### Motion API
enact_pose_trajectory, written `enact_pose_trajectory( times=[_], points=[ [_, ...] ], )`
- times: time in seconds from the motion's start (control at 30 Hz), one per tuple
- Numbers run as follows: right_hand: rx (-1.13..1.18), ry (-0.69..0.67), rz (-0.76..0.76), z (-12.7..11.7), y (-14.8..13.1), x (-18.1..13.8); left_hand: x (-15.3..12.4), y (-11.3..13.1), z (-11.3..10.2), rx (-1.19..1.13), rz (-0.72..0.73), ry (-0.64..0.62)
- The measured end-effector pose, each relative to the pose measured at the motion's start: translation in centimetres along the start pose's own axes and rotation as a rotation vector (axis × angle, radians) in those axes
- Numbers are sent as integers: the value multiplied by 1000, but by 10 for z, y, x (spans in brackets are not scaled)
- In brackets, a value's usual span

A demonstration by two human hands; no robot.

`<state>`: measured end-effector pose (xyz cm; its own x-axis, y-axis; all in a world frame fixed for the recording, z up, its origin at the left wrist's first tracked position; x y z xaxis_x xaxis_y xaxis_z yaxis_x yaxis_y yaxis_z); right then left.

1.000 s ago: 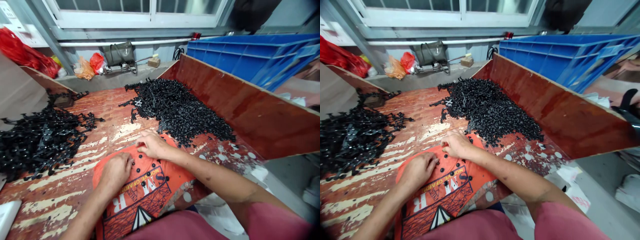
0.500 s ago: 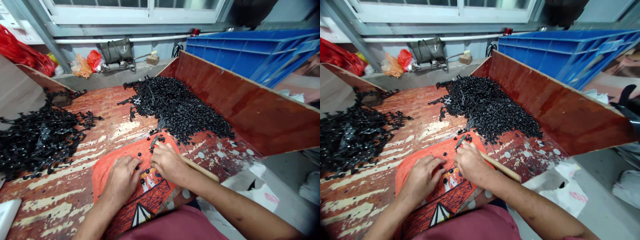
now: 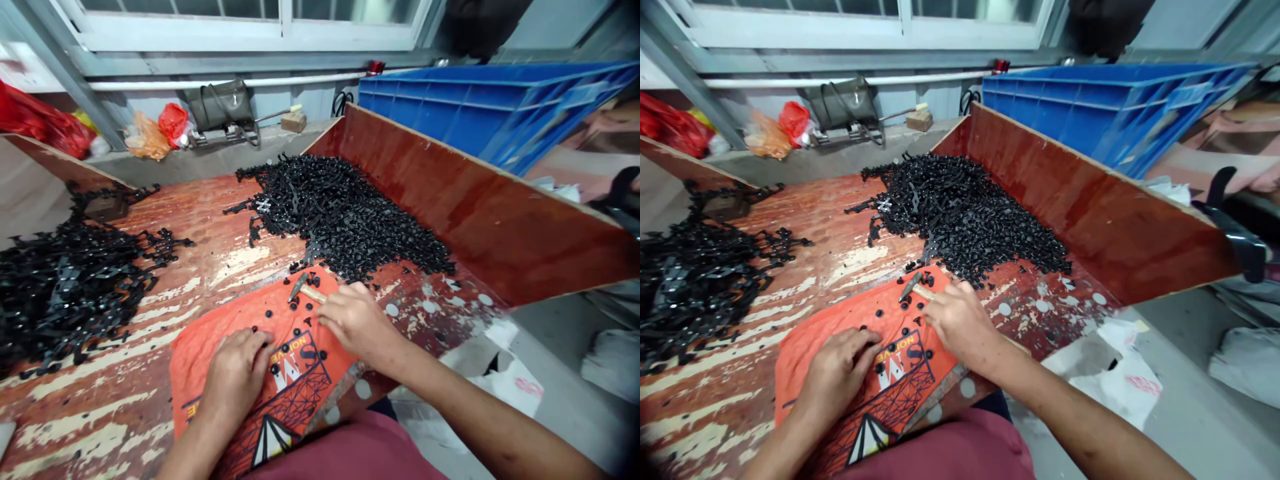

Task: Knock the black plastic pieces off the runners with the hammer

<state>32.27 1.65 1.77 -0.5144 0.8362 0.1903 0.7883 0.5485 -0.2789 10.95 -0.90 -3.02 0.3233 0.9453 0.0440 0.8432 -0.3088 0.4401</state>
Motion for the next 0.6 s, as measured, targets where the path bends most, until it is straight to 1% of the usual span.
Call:
enact_pose_trajectory(
  times=[0.07, 0.13, 0.23, 0.3, 0.33, 0.4, 0.47, 0.6],
  points=[
    [-9, -27, -41, 8, -7, 9, -1, 0, 0, 21, 19, -22],
    [-24, -61, -55, 15, -11, 15, -6, -6, -7, -20, 11, -20],
    [3, -84, -31, 18, -12, 20, -14, -21, -26, -77, -80, 60],
    [90, -80, -13, 16, -12, 23, -16, -29, -37, -43, -166, 109],
    [138, -83, -12, 15, -13, 25, -15, -30, -39, -21, -197, 111],
    [195, -122, -30, 14, -18, 32, -10, -30, -37, 9, -218, 80],
    [199, -177, -57, 17, -26, 41, -4, -25, -30, 26, -192, 39],
    [191, -252, -64, 31, -36, 57, 3, -19, -19, 57, -130, 12]
  ],
)
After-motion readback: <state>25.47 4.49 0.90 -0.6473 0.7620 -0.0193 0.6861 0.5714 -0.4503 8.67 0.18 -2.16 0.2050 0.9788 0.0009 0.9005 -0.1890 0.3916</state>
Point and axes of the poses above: each hand's wrist, its own x-axis towards the middle knuckle, its own z-axis out of the palm, y = z × x, the point moved 5 cm from there along x, towards the middle knuckle
